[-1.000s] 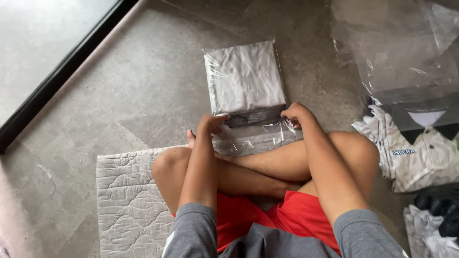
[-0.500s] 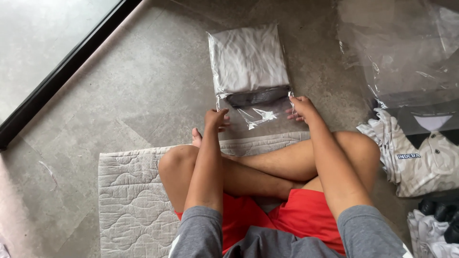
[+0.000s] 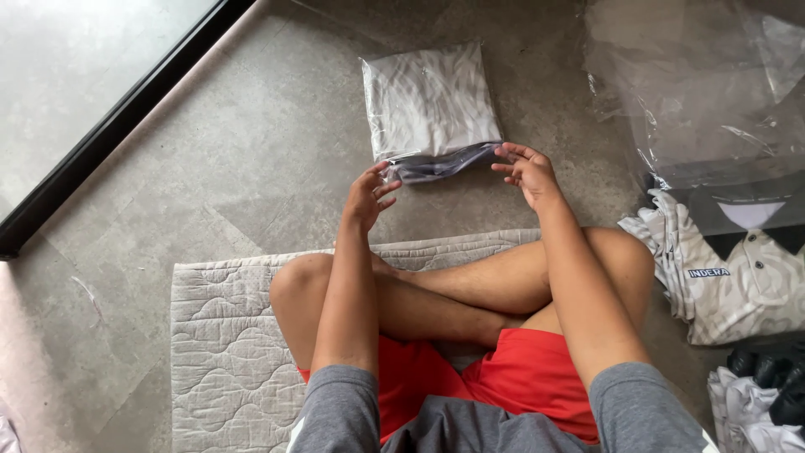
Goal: Folding a white polo shirt and placing it into a clear plastic packaging bag
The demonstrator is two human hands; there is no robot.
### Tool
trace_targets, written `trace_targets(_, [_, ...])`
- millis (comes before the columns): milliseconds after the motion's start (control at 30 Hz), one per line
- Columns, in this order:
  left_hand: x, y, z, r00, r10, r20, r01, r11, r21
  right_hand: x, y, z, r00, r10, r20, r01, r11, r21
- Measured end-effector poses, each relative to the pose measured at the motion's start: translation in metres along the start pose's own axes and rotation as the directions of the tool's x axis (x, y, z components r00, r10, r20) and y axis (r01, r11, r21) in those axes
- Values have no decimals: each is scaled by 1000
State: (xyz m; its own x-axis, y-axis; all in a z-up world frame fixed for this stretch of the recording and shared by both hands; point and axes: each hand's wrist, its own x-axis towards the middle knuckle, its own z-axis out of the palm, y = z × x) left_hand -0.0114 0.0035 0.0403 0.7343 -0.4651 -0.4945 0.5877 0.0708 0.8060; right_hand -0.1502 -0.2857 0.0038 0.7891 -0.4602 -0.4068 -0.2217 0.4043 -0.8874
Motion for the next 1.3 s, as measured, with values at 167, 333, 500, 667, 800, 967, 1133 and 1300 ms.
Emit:
trace_targets(167, [7,-13,-4,986,165,16,-165,985,58,-7,6,8,968,-209,-139,180,964,-194])
trace_targets(333, [50,-47,-24,954,281,-105,-246,933,263,15,26,1,907,-351,-235,266,907,-327])
trace_targets(500, [53,-49,-25,877,420,-233,-267,829,490,17,29,3,804,-530,-270,267,727,-633])
trace_targets(667, [46,-45,-18,750,628,-207,-361,651,668,0,16,12,704,-699,-126,437,565,-700])
trace_targets(800, [37,-36,-8,762,620,-186,-389,669,633,-18,1,28,727,-673,-136,413,587,-696])
trace_targets(967, [31,-34,-5,820,540,-187,-325,710,624,-14,5,27,766,-634,-109,386,588,-711])
trace_targets(1133, [36,-30,-3,814,535,-226,-353,765,539,-20,-4,33,737,-663,-130,378,564,-734])
trace_targets(1300, [40,-31,-5,783,569,-251,-484,811,328,-29,-12,41,744,-642,-186,363,621,-694])
